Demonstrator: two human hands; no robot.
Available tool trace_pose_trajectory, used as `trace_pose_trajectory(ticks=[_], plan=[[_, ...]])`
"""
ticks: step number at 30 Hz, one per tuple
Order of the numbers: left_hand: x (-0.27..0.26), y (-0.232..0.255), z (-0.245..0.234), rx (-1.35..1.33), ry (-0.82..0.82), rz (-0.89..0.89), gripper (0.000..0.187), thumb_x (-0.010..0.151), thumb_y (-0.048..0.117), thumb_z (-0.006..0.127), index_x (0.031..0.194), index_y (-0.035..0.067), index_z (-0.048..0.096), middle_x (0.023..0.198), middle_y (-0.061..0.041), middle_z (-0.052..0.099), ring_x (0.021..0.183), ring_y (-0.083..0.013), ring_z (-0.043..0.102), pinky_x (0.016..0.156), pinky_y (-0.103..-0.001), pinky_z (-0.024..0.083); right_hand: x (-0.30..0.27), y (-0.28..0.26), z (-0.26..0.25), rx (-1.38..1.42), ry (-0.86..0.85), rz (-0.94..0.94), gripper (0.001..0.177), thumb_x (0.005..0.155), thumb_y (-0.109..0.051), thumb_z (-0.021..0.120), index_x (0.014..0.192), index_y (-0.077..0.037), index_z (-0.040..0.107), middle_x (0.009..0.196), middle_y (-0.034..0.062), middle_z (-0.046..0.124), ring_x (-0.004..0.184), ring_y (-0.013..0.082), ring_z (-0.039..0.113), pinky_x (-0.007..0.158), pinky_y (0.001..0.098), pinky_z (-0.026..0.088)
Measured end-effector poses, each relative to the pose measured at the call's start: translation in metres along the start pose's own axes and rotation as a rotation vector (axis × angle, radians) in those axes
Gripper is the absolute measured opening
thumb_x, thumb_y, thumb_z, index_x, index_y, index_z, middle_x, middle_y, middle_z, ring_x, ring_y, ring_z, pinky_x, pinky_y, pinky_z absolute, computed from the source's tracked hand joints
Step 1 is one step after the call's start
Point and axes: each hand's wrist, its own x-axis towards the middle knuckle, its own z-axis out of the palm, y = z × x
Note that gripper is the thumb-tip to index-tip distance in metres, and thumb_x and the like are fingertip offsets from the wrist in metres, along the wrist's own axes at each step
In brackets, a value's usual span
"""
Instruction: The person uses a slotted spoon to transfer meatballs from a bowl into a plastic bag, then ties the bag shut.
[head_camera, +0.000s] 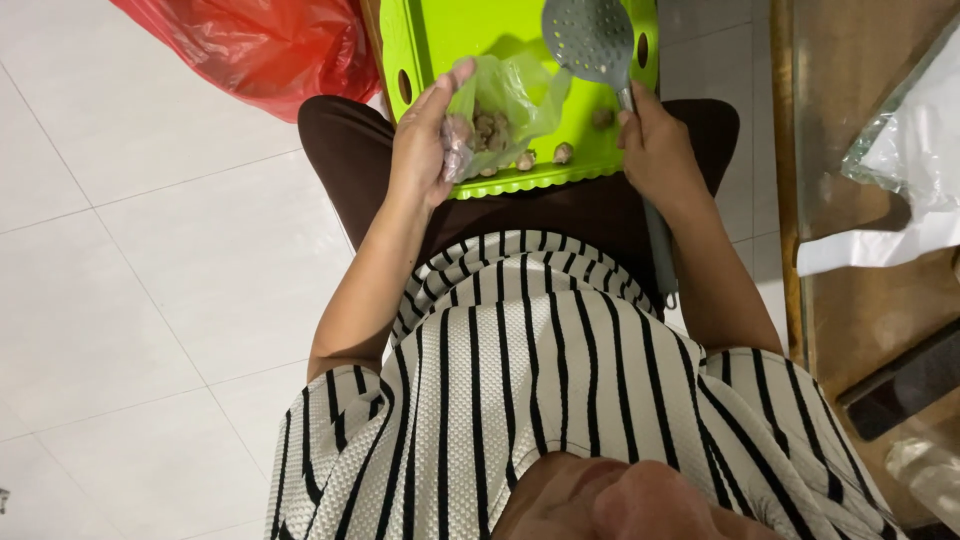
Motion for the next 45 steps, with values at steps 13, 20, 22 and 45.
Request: trace_pose_trajectory(ticks=[13,20,22,45], plan=[[-0.031,0.062,0.010,-0.086,-0.060,0.193,0.043,0.109,0.034,0.058,0.143,0.008,0.065,0.059,0.000,0.058,0.039,-0.0071,0.045,0.032,-0.020,0.035,-0.001,0.053,0.036,-0.221,-0.199,0.297,0.036,0.107,-0.012,0.032,0.140,-0.003,0.044,0.100,0.0295,0.061,0.087,0.0444,0.061,0.071,0.0524,0.045],[-0.030,0.068,0.002,-0.083,0.014,0.239,0.050,0.101,0.040,0.067,0.141,0.011,0.067,0.062,-0.004,0.059,0.038,-0.0079,0.047,0.032,-0.023,0.036,-0.020,0.053,0.035,-0.300,-0.241,0.395,0.041,0.095,0.006,0.032,0.136,0.003,0.040,0.111,0.0279,0.060,0.097,0.0405,0.061,0.076,0.0500,0.049],[-0.029,0.071,0.006,-0.072,0.015,0.260,0.049,0.102,0.039,0.065,0.141,0.010,0.067,0.066,-0.004,0.063,0.039,-0.0072,0.046,0.033,-0.023,0.035,-0.020,0.044,0.036,-0.291,-0.253,0.440,0.050,0.094,0.004,0.030,0.144,0.001,0.036,0.116,0.0278,0.060,0.101,0.0418,0.061,0.079,0.0511,0.049],[-0.033,0.075,-0.007,-0.167,0.128,0.252,0.056,0.097,0.037,0.068,0.142,0.005,0.063,0.053,-0.005,0.045,0.034,-0.0093,0.036,0.028,-0.024,0.026,0.056,0.043,0.109,-0.101,-0.693,0.401,0.051,0.111,-0.019,0.040,0.161,-0.017,0.035,0.084,0.0070,0.059,0.062,0.0174,0.054,0.053,0.0289,0.050]])
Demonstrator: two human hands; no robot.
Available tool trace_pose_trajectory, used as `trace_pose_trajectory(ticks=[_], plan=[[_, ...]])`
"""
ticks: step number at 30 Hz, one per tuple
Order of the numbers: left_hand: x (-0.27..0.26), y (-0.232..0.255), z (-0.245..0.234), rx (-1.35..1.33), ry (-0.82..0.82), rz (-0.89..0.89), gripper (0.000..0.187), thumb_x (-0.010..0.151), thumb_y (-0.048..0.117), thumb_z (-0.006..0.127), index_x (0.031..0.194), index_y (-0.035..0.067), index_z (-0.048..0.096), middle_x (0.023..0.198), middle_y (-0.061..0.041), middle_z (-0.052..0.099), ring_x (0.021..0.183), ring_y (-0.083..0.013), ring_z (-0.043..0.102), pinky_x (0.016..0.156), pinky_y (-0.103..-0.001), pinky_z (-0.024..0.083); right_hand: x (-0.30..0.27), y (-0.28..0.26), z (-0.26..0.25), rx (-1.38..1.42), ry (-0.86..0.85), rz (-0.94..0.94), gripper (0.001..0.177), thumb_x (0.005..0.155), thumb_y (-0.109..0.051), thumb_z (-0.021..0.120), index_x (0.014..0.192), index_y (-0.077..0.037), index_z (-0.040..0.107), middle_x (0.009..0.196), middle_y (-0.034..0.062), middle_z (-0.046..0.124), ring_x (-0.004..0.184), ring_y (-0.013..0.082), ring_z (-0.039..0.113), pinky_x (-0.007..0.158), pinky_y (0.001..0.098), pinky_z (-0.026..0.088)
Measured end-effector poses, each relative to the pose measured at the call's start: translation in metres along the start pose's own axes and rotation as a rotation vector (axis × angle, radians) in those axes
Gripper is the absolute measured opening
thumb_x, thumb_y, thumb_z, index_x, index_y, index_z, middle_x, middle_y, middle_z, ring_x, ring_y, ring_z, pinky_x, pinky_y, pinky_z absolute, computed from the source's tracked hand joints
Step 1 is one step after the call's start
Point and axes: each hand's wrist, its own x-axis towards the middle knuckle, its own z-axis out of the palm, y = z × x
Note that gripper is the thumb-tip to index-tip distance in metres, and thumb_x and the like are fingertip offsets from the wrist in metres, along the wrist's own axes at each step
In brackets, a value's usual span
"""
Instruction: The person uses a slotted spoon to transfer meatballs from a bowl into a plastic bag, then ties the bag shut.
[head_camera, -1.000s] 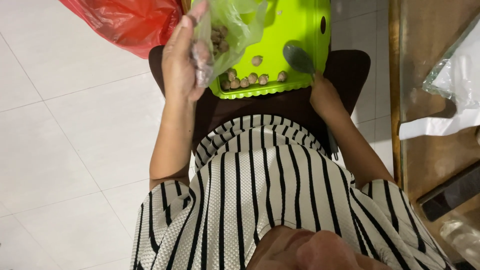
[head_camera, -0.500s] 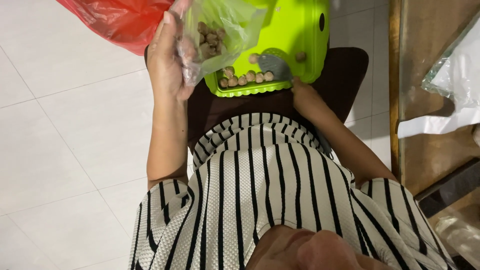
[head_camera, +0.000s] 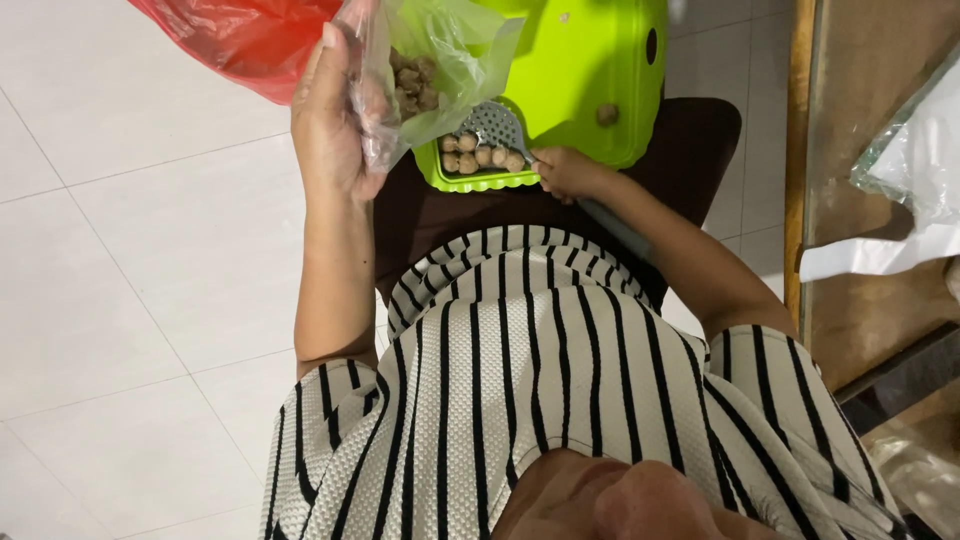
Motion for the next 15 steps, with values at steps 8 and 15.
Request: trace_pose_trajectory(ticks=[8,15], plan=[[-0.003,0.003,0.001,0.081,-0.007,0.018,0.058,0.097,0.041,0.066,0.143,0.006,0.064,0.052,-0.003,0.046,0.033,-0.0089,0.031,0.029,-0.024,0.022,0.054,0.067,-0.016,0.506,-0.218,-0.159,0.062,0.103,-0.020,0.048,0.160,-0.003,0.032,0.078,0.0035,0.055,0.053,0.0100,0.043,0.044,0.0243,0.036],[-0.002,-0.001,-0.001,0.070,-0.048,0.000,0.055,0.099,0.039,0.066,0.142,0.006,0.064,0.051,-0.003,0.044,0.034,-0.0093,0.039,0.032,-0.024,0.030,0.063,0.077,-0.011,0.671,-0.188,-0.154,0.070,0.104,-0.021,0.052,0.164,-0.003,0.020,0.078,0.0052,0.055,0.053,0.0099,0.042,0.043,0.0243,0.033]])
